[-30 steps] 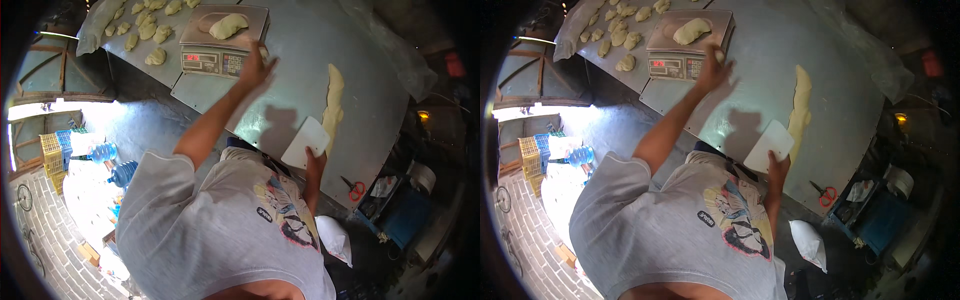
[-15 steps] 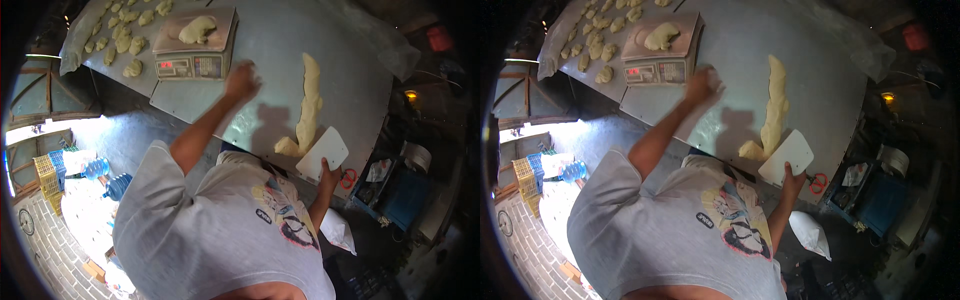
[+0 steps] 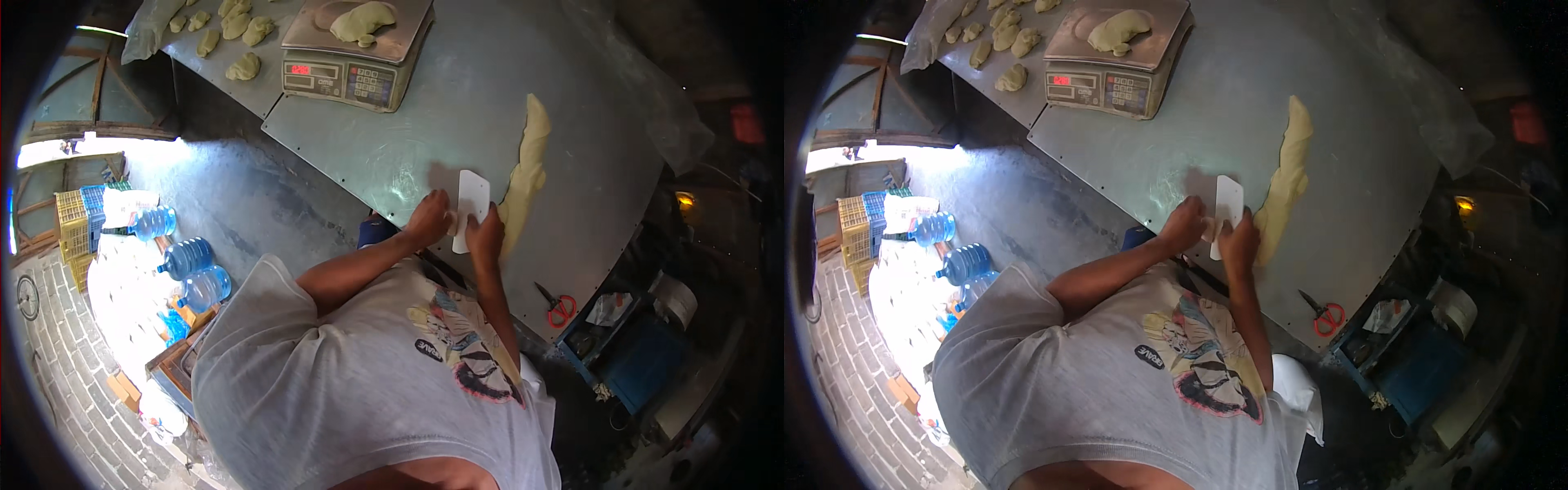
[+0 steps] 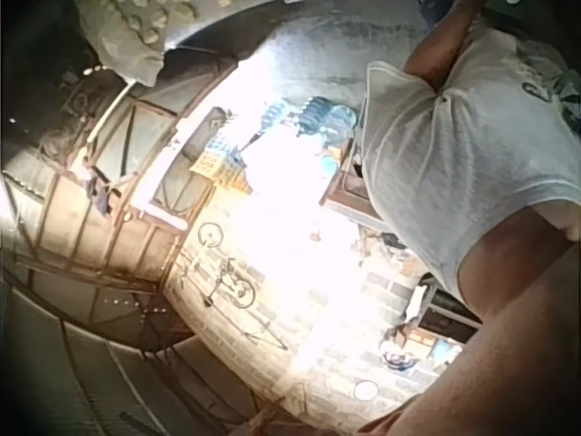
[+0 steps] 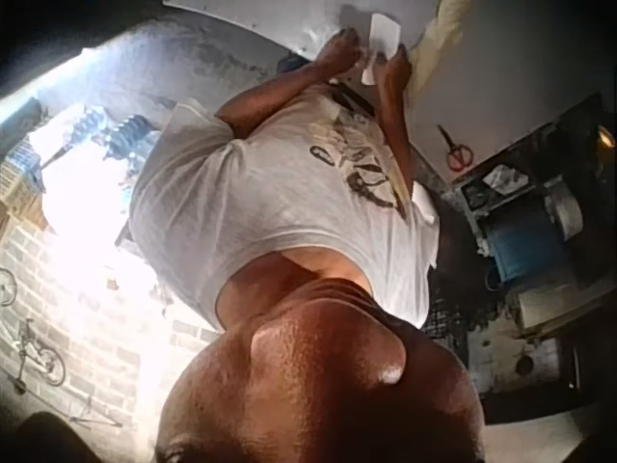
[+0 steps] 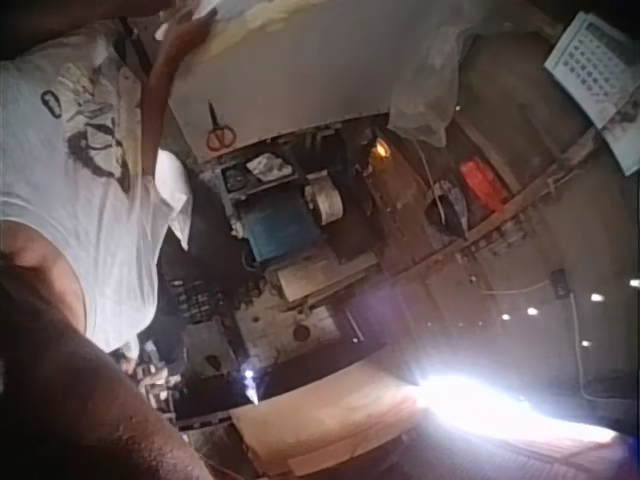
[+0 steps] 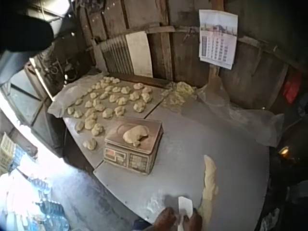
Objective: The person uses a scraper to cut small portions from a large strip of dough, places each piece on a digital scale to verify the weight, and rolls the measured dough portions into round balls by hand on a floured table.
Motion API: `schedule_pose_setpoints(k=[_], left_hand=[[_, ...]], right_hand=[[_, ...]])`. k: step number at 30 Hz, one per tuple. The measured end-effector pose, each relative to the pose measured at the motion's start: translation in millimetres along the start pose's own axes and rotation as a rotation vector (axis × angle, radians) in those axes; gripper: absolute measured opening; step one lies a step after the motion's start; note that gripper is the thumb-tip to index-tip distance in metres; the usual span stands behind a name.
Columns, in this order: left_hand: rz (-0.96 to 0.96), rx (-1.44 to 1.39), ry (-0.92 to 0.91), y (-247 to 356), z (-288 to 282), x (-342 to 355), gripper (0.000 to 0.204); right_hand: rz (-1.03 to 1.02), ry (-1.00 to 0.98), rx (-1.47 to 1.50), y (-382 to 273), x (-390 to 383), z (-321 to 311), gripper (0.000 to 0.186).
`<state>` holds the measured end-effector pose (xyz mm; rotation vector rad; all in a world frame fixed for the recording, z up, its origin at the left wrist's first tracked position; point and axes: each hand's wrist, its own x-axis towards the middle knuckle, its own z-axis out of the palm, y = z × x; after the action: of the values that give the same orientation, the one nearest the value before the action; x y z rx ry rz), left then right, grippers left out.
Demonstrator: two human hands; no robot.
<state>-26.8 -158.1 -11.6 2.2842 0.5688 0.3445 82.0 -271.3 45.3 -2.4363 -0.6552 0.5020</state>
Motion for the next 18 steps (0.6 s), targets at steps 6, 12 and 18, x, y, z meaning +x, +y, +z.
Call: schedule_pose_setpoints(k=[6,12,18], left_hand=[[-0.056,-0.28,-0.206,20.5,-48.5,56.2,0.036],[-0.082,-0.103,-0.498,-11.4,-5.6,7.6,0.029],[0.048,0.263,-0.263,-20.0,-11.8,22.6,0.024]], right_hand=[[0.093,0.054,0.371,24.9,-16.5,-25.5,0.036],[0.181,0.075,0.105,-21.7,-42.3,-36.7,0.038],[0.15,0.057,0.085,-20.8,-6.2,27.6,0.04]])
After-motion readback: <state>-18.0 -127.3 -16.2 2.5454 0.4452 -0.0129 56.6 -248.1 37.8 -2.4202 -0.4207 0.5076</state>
